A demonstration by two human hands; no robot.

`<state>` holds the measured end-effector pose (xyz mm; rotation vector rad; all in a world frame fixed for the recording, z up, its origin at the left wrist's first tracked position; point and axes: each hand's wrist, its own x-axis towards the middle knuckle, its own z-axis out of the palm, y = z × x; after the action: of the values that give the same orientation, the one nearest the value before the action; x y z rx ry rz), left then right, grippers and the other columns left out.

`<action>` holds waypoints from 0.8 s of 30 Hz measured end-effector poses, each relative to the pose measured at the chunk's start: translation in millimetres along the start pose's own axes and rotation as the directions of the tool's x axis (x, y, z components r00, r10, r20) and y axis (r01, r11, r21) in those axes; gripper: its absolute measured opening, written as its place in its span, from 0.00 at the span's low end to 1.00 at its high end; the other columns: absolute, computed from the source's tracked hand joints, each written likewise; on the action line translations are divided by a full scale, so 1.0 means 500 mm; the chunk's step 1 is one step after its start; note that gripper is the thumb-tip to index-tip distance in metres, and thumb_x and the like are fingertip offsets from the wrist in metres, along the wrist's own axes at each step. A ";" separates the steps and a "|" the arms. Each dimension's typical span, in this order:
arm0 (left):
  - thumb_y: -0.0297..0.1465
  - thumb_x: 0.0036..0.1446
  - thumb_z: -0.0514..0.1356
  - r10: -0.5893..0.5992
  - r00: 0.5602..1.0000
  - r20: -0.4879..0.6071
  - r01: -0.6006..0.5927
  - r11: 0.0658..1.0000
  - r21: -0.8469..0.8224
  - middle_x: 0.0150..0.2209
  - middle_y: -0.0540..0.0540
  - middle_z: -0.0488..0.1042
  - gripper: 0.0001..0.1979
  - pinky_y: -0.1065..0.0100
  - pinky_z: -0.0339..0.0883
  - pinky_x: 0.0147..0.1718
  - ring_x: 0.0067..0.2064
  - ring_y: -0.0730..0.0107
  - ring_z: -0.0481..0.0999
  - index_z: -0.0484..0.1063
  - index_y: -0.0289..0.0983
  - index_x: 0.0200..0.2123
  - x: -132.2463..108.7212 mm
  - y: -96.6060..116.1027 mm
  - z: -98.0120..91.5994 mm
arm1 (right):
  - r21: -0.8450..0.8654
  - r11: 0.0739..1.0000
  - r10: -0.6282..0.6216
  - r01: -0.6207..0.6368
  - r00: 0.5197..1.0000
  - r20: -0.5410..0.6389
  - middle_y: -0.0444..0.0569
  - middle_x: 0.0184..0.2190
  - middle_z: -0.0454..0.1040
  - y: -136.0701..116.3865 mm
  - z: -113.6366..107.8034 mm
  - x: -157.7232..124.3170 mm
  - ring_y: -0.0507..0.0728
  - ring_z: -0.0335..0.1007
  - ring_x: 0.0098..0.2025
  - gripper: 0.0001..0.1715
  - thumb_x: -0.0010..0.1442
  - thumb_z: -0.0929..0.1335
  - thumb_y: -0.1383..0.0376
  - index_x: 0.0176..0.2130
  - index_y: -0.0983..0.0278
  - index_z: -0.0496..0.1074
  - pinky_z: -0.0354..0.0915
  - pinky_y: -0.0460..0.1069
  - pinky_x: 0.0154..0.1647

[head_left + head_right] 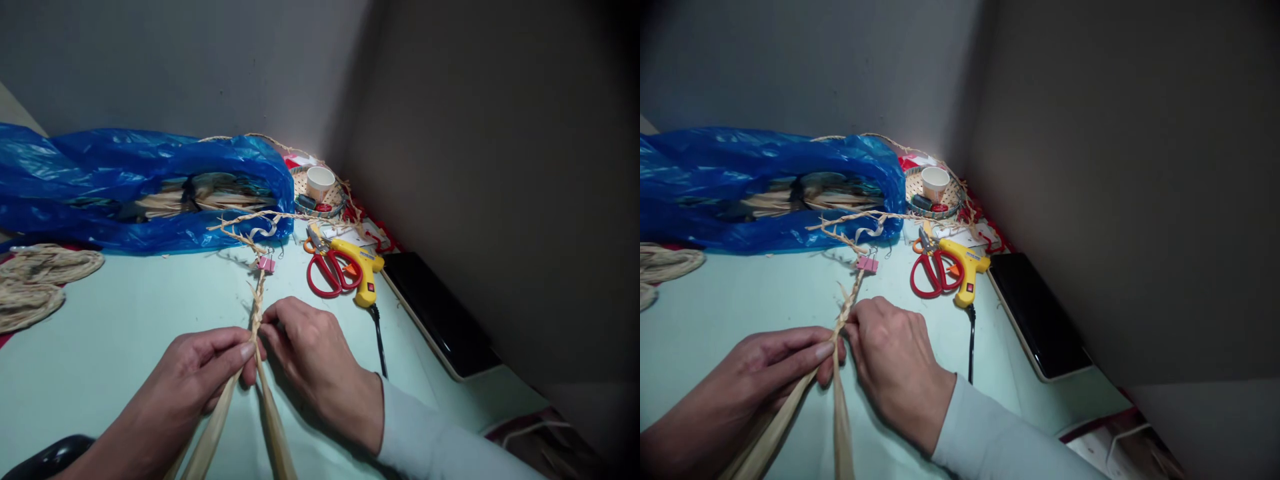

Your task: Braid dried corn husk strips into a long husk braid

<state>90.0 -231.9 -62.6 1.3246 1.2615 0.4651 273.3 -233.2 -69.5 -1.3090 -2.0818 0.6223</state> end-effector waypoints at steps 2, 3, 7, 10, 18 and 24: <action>0.48 0.58 0.57 0.058 0.998 -0.016 -0.056 0.996 0.066 0.25 0.51 0.68 0.21 0.69 0.56 0.29 0.29 0.67 0.63 0.71 0.40 0.22 0.002 0.001 -0.001 | 0.089 0.994 0.069 -0.071 0.997 0.027 0.48 0.32 0.77 -0.003 -0.006 0.001 0.53 0.70 0.32 0.10 0.69 0.64 0.68 0.36 0.66 0.72 0.60 0.47 0.34; 0.47 0.59 0.57 0.080 0.997 -0.019 -0.079 0.993 0.082 0.26 0.50 0.70 0.20 0.69 0.59 0.32 0.32 0.64 0.67 0.71 0.40 0.22 0.004 0.000 -0.001 | 0.129 0.986 0.101 -0.106 0.994 0.048 0.47 0.31 0.77 -0.004 -0.010 0.002 0.52 0.69 0.31 0.11 0.69 0.64 0.68 0.35 0.66 0.73 0.60 0.46 0.33; 0.46 0.62 0.57 0.082 0.996 0.026 -0.083 0.994 0.066 0.30 0.51 0.75 0.18 0.70 0.63 0.39 0.42 0.60 0.73 0.73 0.42 0.25 0.008 -0.006 -0.004 | 0.259 0.945 0.187 -0.200 0.980 0.073 0.44 0.30 0.77 -0.011 -0.024 -0.001 0.51 0.69 0.30 0.09 0.69 0.64 0.68 0.37 0.64 0.73 0.60 0.45 0.33; 0.45 0.60 0.58 0.093 0.996 0.008 -0.093 0.995 0.022 0.30 0.50 0.78 0.18 0.70 0.66 0.39 0.40 0.60 0.75 0.75 0.41 0.24 0.005 -0.005 0.001 | 0.393 0.870 0.281 -0.299 0.954 0.105 0.43 0.31 0.77 -0.017 -0.029 -0.008 0.51 0.71 0.32 0.05 0.68 0.65 0.66 0.39 0.63 0.71 0.63 0.44 0.35; 0.44 0.60 0.61 0.080 0.995 0.055 -0.060 0.955 -0.289 0.29 0.49 0.80 0.16 0.70 0.73 0.37 0.34 0.63 0.78 0.82 0.41 0.40 -0.002 -0.005 0.019 | 0.620 0.609 0.238 -0.495 0.859 0.452 0.42 0.30 0.71 -0.030 -0.020 -0.030 0.51 0.69 0.28 0.09 0.69 0.65 0.60 0.47 0.60 0.63 0.65 0.45 0.29; 0.46 0.61 0.59 0.129 0.991 0.018 -0.127 0.988 -0.083 0.37 0.48 0.82 0.16 0.69 0.71 0.36 0.39 0.60 0.77 0.80 0.42 0.38 -0.003 -0.009 0.014 | 0.234 0.872 0.347 -0.431 0.879 0.326 0.49 0.40 0.75 -0.041 -0.027 -0.031 0.59 0.68 0.41 0.14 0.67 0.66 0.53 0.46 0.60 0.68 0.60 0.50 0.37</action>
<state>93.8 -237.5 -67.6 1.3430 1.1304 0.5841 275.0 -254.5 -50.2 -1.5438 -1.8291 1.3149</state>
